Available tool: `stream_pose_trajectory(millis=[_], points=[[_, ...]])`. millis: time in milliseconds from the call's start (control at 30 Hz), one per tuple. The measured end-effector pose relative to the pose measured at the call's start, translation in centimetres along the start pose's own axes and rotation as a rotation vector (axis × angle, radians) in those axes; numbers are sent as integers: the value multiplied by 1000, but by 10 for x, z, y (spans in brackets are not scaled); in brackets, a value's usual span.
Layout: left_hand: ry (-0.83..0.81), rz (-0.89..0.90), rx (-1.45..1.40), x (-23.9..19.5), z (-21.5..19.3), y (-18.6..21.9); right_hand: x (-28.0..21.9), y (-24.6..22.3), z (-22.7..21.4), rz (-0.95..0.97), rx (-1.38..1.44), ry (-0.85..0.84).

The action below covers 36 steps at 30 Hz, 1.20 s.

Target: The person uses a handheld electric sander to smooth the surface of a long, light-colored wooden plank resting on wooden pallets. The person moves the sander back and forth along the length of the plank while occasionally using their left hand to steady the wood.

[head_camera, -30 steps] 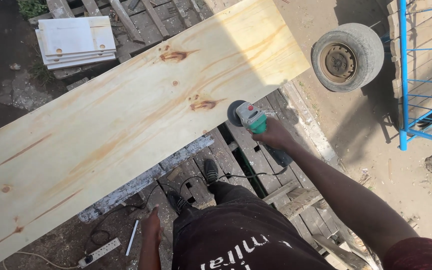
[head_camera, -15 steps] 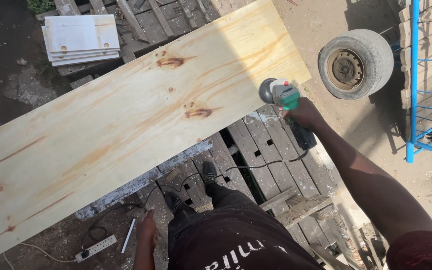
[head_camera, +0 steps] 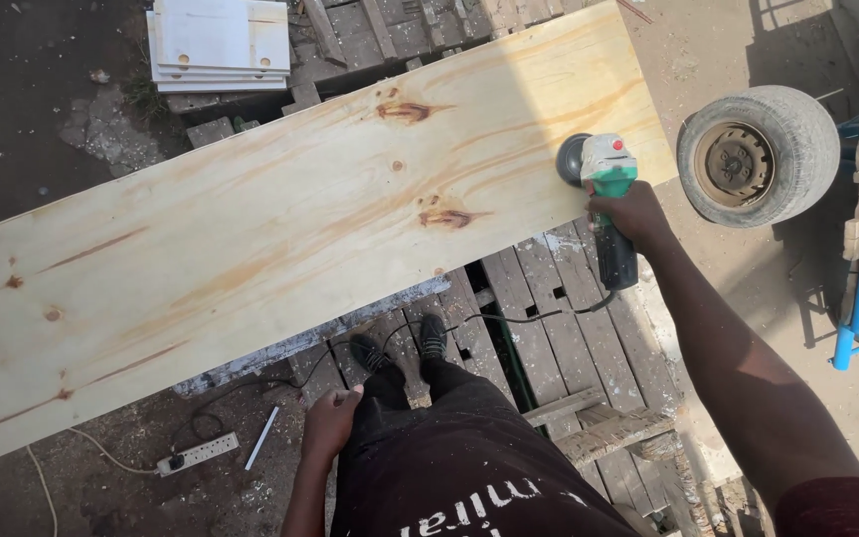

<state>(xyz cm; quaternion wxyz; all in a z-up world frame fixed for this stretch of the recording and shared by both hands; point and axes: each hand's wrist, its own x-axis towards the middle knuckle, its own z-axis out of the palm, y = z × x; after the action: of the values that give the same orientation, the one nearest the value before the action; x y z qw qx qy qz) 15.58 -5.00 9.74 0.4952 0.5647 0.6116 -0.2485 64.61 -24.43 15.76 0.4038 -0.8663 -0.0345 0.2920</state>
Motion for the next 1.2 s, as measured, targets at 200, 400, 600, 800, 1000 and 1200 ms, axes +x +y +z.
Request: stream_pose_trajectory(millis=[200, 400, 600, 800, 1000, 1200], points=[[-225, 356, 80, -28, -32, 64, -27, -32, 92, -64, -75, -89], [-17, 659, -171, -42, -79, 77, -49, -56, 181, -163, -150, -222], [526, 656, -40, 31, -111, 27, -82, -46, 241, -264, -284, -316], [647, 540, 125, 86, -129, -1, -97, -17, 214, -195, -347, -283], [681, 554, 229, 106, -123, -3, -95, -7, 165, -59, -236, -139], [649, 551, 253, 109, -125, -2, -94, -9, 133, 61, -52, 49]])
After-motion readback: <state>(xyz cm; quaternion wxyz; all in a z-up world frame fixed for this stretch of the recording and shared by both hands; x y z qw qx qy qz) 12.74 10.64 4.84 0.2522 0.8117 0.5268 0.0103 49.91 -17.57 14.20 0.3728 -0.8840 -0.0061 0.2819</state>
